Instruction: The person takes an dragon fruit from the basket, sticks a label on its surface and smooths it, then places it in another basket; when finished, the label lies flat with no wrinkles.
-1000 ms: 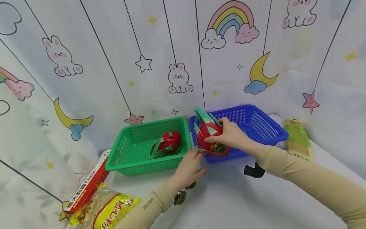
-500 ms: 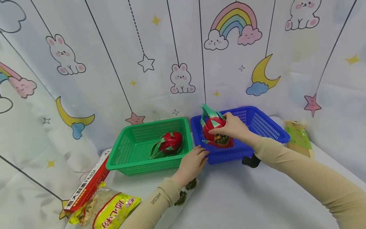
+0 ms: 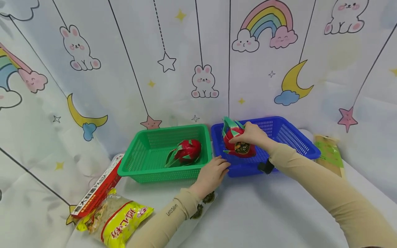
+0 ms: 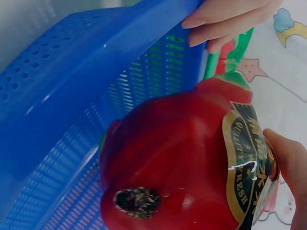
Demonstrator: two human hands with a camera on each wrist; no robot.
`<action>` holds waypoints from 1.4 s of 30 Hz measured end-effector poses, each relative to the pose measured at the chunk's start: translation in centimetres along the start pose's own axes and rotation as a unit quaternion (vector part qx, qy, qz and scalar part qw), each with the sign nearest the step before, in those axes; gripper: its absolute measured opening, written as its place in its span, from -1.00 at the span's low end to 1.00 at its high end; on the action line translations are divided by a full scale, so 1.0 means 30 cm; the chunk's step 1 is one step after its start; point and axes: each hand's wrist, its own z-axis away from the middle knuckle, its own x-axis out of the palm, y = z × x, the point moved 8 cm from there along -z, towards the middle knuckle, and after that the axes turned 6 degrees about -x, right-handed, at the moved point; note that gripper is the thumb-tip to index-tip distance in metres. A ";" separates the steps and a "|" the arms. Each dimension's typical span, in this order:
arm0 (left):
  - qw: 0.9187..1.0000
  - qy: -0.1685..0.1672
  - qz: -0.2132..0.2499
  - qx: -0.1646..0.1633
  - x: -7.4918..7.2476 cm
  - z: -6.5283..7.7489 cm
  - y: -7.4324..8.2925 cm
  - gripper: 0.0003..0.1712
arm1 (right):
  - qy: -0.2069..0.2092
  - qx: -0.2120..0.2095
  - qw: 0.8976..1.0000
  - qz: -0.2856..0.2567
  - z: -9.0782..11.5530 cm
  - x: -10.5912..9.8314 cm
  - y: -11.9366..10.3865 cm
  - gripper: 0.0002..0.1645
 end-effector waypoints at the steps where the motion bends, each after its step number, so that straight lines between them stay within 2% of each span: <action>1: 1.000 0.000 0.001 0.000 0.000 0.000 -0.001 -0.76 | -0.005 0.000 1.000 0.004 -0.007 0.005 0.003 0.00; 9: 1.000 -0.008 -0.014 0.003 0.001 -0.004 -0.008 -0.74 | -0.037 0.005 0.999 0.023 -0.049 0.041 0.025 0.03; 15: 1.000 -0.008 -0.004 0.001 -0.006 -0.002 -0.012 -0.74 | -0.055 0.011 0.998 0.014 -0.064 0.059 0.041 0.00; 21: 1.000 -0.012 0.002 -0.005 -0.005 -0.001 -0.015 -0.74 | -0.075 0.022 0.997 0.027 -0.085 0.082 0.056 -0.01; 38: 1.000 -0.016 0.009 -0.009 0.005 -0.010 -0.017 -0.74 | -0.121 0.009 0.992 0.045 -0.109 0.146 0.032 -0.17; 42: 1.000 -0.012 0.003 -0.010 0.004 -0.008 -0.017 -0.74 | -0.128 0.011 0.990 0.048 -0.111 0.150 0.026 -0.15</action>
